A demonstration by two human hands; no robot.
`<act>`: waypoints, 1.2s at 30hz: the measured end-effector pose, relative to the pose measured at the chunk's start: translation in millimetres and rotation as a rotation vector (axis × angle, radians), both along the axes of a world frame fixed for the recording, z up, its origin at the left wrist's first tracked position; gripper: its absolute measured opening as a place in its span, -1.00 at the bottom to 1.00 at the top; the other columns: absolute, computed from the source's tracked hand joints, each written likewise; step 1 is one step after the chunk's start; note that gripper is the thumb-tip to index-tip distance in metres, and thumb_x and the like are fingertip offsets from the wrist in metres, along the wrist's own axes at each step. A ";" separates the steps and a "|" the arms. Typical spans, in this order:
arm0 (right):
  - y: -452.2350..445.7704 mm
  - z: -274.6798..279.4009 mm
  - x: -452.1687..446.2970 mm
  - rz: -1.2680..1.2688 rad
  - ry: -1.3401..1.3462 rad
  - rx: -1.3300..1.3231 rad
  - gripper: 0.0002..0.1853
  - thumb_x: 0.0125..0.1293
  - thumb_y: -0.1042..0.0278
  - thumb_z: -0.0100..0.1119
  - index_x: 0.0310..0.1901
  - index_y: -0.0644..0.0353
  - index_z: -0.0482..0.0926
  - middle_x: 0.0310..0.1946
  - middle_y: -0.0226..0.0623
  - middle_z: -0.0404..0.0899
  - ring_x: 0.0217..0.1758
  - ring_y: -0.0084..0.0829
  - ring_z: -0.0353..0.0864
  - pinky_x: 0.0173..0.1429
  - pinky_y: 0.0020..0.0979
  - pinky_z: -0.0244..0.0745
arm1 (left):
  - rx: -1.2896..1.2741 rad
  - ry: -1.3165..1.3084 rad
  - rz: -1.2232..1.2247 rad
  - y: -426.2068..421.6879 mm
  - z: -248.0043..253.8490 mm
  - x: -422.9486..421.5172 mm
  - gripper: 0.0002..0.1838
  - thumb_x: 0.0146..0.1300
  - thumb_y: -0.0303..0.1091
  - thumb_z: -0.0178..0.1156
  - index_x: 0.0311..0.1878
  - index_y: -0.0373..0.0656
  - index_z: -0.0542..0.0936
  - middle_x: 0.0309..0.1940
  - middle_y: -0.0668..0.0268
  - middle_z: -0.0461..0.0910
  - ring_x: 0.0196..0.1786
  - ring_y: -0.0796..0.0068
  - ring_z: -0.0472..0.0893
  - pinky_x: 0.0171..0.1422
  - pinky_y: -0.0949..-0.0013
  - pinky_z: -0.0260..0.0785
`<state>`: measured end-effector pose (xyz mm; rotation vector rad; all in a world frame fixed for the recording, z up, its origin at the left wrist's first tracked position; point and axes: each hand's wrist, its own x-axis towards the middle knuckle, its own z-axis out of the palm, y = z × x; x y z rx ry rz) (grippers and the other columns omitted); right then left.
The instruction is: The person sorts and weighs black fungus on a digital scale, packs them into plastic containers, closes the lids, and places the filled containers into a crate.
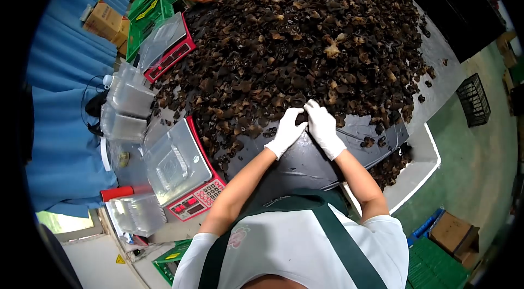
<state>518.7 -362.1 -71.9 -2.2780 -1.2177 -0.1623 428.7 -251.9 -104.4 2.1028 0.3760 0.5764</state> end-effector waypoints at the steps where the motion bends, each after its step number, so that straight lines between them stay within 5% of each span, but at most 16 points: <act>1: -2.7 2.4 12.2 -0.030 -0.002 0.003 -0.59 0.07 0.52 0.21 0.02 0.07 0.54 0.13 -0.30 0.53 -0.08 -0.27 0.60 -0.03 -0.34 0.56 | 0.046 -0.012 -0.015 5.8 7.1 2.5 -0.58 0.08 -0.39 0.31 0.04 -0.19 0.51 -0.01 0.08 0.52 0.09 0.08 0.53 0.21 0.24 0.38; 7: -2.7 57.5 77.2 -0.218 -0.098 0.224 -0.63 0.17 0.35 0.28 0.04 0.11 0.57 0.06 -0.26 0.59 0.01 -0.26 0.58 0.10 -0.36 0.51 | 0.359 -0.148 0.242 98.4 82.1 0.7 -0.75 0.14 -0.37 0.26 -0.10 -0.20 0.60 0.02 0.08 0.55 0.17 0.10 0.49 0.30 0.17 0.32; 9: 5.8 65.2 100.7 -0.293 -0.196 0.193 -0.49 0.14 0.23 0.33 0.14 0.14 0.49 0.19 -0.11 0.46 0.12 -0.12 0.49 0.19 -0.23 0.43 | 0.498 -0.032 0.435 144.1 85.0 -2.5 -0.61 0.11 -0.29 0.30 0.01 -0.19 0.57 0.18 0.02 0.43 0.23 -0.01 0.42 0.31 0.12 0.29; 12: 31.7 70.8 132.9 -0.423 -0.242 0.153 -0.22 0.10 -0.02 0.37 0.31 0.17 0.33 0.33 0.17 0.22 0.29 0.08 0.31 0.32 -0.09 0.29 | 0.491 0.315 0.557 195.2 86.9 -6.6 -0.29 0.14 0.03 0.29 0.32 -0.07 0.38 0.44 0.04 0.11 0.45 0.02 0.15 0.48 -0.03 -0.01; 15: 71.3 63.2 154.4 -0.480 0.004 0.136 -0.01 -0.01 -0.18 0.41 0.39 0.15 0.22 0.40 0.17 0.09 0.39 0.10 0.16 0.35 -0.08 0.27 | 0.347 0.527 0.505 216.5 81.8 -6.4 -0.01 0.05 0.28 0.28 0.48 0.03 0.14 0.53 0.07 -0.16 0.55 0.00 -0.12 0.49 -0.25 -0.24; 19: 107.3 51.3 134.6 -0.392 0.231 0.029 0.08 -0.08 -0.18 0.44 0.45 -0.03 0.10 0.46 0.05 0.00 0.32 0.08 0.23 0.28 -0.06 0.35 | 0.385 0.610 0.306 202.1 66.6 -3.5 0.07 -0.06 0.33 0.32 0.49 0.13 0.12 0.53 0.03 -0.13 0.53 -0.04 -0.06 0.49 -0.26 -0.24; 26: 134.5 40.3 75.5 0.011 0.407 0.279 -0.02 -0.09 0.02 0.49 0.39 0.05 0.22 0.32 -0.01 0.29 0.38 -0.06 0.28 0.41 -0.20 0.22 | 0.523 0.424 0.190 163.2 55.8 -3.1 -0.14 -0.12 0.13 0.42 0.28 -0.01 0.41 0.37 0.11 0.24 0.35 0.01 0.25 0.36 -0.02 0.17; 28: 145.8 27.5 50.0 0.128 0.416 0.239 -0.06 -0.08 0.01 0.47 0.37 0.05 0.26 0.28 -0.02 0.34 0.34 -0.07 0.33 0.38 -0.21 0.28 | 0.486 0.399 0.179 147.5 58.9 -12.7 -0.34 -0.10 -0.06 0.44 0.14 0.02 0.50 0.34 0.09 0.28 0.26 -0.01 0.35 0.27 0.02 0.28; 30: 147.1 46.9 20.7 0.138 0.546 -0.029 -0.08 -0.01 -0.08 0.41 0.39 0.02 0.24 0.36 -0.01 0.26 0.35 -0.06 0.33 0.38 -0.21 0.29 | 0.549 0.371 0.202 137.9 46.3 -28.1 -0.45 -0.06 -0.21 0.40 0.08 0.03 0.53 0.31 0.08 0.31 0.23 -0.01 0.37 0.25 0.02 0.29; 31: 146.3 43.1 8.6 0.138 0.458 -0.034 -0.08 0.00 -0.13 0.37 0.40 -0.06 0.23 0.36 0.01 0.24 0.30 -0.04 0.37 0.32 -0.16 0.34 | 0.552 0.365 0.181 134.5 39.1 -38.1 -0.51 -0.02 -0.27 0.36 0.05 0.01 0.52 0.34 0.20 0.25 0.25 0.11 0.33 0.24 0.04 0.25; 33: 136.9 51.5 -1.2 0.195 0.476 -0.070 -0.13 0.05 -0.17 0.35 0.40 -0.18 0.23 0.40 0.04 0.17 0.34 0.00 0.34 0.36 -0.19 0.30 | 0.579 0.354 0.193 121.7 46.9 -58.6 -0.56 0.00 -0.32 0.35 0.03 -0.02 0.56 0.26 0.12 0.37 0.19 0.03 0.41 0.22 0.07 0.32; 36: 123.0 47.8 15.1 0.428 0.523 0.133 -0.17 0.13 0.03 0.33 0.41 0.02 0.21 0.41 -0.11 0.22 0.36 -0.21 0.37 0.30 -0.25 0.39 | 0.551 0.392 0.238 109.4 52.9 -84.9 -0.50 0.07 -0.28 0.32 0.15 0.00 0.54 0.31 0.08 0.33 0.21 0.03 0.41 0.25 0.09 0.32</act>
